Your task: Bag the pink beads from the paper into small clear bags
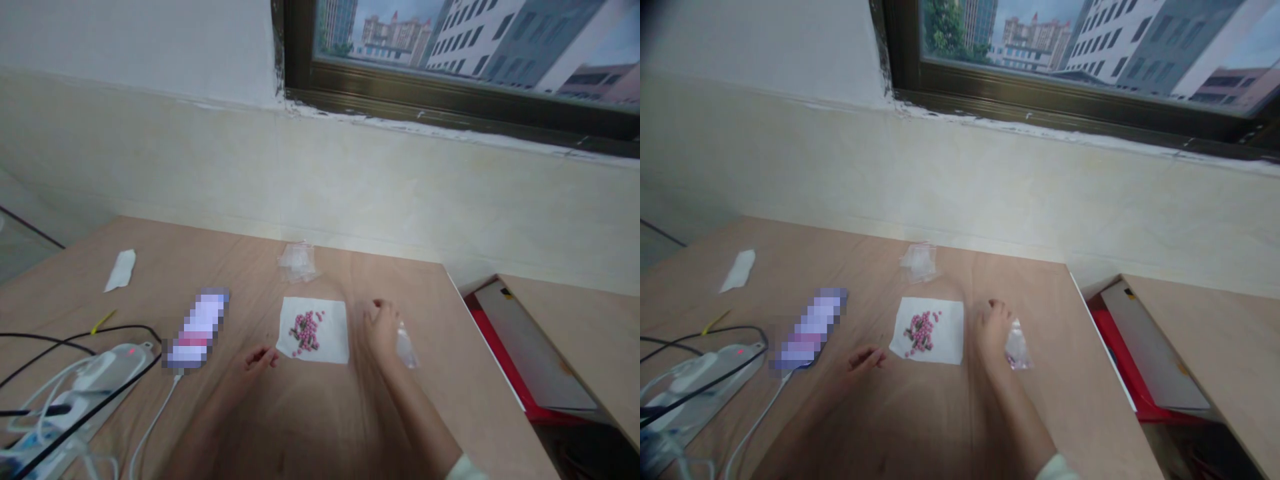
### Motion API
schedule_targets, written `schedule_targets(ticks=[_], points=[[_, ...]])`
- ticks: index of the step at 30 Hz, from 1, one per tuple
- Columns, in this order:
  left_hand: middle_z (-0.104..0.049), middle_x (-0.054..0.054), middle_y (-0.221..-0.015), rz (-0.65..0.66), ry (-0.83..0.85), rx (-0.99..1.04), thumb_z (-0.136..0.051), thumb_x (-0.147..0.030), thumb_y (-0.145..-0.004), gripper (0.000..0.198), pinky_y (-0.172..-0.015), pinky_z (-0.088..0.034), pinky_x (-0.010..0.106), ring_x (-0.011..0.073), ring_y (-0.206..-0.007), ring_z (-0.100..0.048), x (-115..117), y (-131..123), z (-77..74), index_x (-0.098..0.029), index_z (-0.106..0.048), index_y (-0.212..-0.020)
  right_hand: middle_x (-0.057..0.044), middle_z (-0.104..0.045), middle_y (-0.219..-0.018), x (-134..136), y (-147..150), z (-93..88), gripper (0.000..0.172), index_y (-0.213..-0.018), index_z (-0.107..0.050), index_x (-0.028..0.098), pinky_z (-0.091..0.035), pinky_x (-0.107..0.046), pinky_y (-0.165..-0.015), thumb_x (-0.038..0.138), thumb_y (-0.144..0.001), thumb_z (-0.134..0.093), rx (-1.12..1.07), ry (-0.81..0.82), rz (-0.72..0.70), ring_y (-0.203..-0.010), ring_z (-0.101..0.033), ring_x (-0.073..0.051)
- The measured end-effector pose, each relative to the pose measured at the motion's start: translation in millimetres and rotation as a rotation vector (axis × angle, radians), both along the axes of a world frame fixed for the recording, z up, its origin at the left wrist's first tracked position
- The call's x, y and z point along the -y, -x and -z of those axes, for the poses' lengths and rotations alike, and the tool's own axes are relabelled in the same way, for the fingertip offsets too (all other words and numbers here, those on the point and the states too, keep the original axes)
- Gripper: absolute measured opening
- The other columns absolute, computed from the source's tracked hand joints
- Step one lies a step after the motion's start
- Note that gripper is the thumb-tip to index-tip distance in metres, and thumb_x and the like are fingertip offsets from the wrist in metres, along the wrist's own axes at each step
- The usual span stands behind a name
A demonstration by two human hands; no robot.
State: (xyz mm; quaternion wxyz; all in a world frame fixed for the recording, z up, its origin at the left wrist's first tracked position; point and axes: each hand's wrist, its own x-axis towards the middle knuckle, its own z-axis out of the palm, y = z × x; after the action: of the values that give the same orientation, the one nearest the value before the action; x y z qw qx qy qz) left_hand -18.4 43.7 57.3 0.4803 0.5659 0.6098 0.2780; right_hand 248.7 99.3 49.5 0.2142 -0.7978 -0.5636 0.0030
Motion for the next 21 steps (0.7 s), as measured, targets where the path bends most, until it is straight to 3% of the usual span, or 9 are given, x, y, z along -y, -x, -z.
schedule_targets(ticks=[3, 7, 11, 13, 17, 21], points=[[-0.058, -0.001, -0.061, -0.051, 0.003, 0.007, -0.044, -0.043, -0.07, 0.029, -0.059, -0.04, 0.024, 0.0171, -0.065, -0.054, -4, 4, -1.5, -0.018, -0.055, -0.06, -0.012, -0.052, -0.103, -48, 52, -10.7, 0.032, -0.104, -0.047, 0.009, -0.029, -0.032, -0.079, 0.014, -0.074, -0.037, -0.028, -0.003, -0.296, -0.093, -0.043, -0.024], [-0.058, 0.0, -0.062, -0.049, -0.003, -0.002, -0.043, -0.043, -0.071, 0.03, -0.063, -0.041, 0.025, 0.017, -0.065, -0.054, -7, 11, -1.8, -0.018, -0.056, -0.06, -0.012, -0.048, -0.113, -102, 108, -14.7, 0.041, -0.113, -0.042, 0.012, -0.031, -0.032, -0.074, 0.008, -0.073, -0.04, 0.074, 0.098, -0.464, -0.096, -0.042, -0.024], [-0.058, 0.0, -0.063, -0.04, 0.004, -0.034, -0.042, -0.042, -0.073, 0.029, -0.064, -0.041, 0.025, 0.0172, -0.067, -0.054, -10, 21, 3.6, -0.018, -0.055, -0.061, -0.014, -0.061, -0.083, -127, 123, -8.8, 0.024, -0.084, -0.06, 0.013, -0.031, -0.031, -0.069, 0.005, -0.072, -0.04, 0.106, 0.186, -0.513, -0.085, -0.048, -0.023], [-0.059, 0.0, -0.063, -0.044, -0.003, -0.048, -0.042, -0.042, -0.073, 0.03, -0.064, -0.041, 0.026, 0.0174, -0.067, -0.054, -12, 27, 6.2, -0.018, -0.055, -0.06, -0.013, -0.062, -0.072, -129, 119, -8.7, 0.023, -0.072, -0.062, 0.014, -0.031, -0.031, -0.068, 0.005, -0.072, -0.041, 0.095, 0.181, -0.504, -0.08, -0.049, -0.022], [-0.059, 0.001, -0.062, -0.078, -0.023, -0.041, -0.043, -0.044, -0.071, 0.032, -0.065, -0.042, 0.027, 0.0181, -0.067, -0.056, -17, 34, 9.5, -0.018, -0.054, -0.056, -0.011, -0.061, -0.075, -110, 102, -23.5, 0.025, -0.078, -0.061, 0.016, -0.031, -0.03, -0.066, 0.008, -0.075, -0.038, 0.013, 0.065, -0.427, -0.077, -0.048, -0.021], [-0.064, 0.004, -0.081, -0.13, -0.023, 0.095, -0.048, -0.045, -0.068, 0.031, -0.074, -0.043, 0.029, 0.0199, -0.082, -0.057, -21, 29, 5.2, -0.018, -0.06, -0.077, -0.006, -0.059, -0.077, -61, 86, -44.4, 0.02, -0.08, -0.058, 0.018, -0.034, -0.028, -0.065, 0.022, -0.077, -0.038, -0.562, -0.234, -0.353, -0.074, -0.048, -0.018]])
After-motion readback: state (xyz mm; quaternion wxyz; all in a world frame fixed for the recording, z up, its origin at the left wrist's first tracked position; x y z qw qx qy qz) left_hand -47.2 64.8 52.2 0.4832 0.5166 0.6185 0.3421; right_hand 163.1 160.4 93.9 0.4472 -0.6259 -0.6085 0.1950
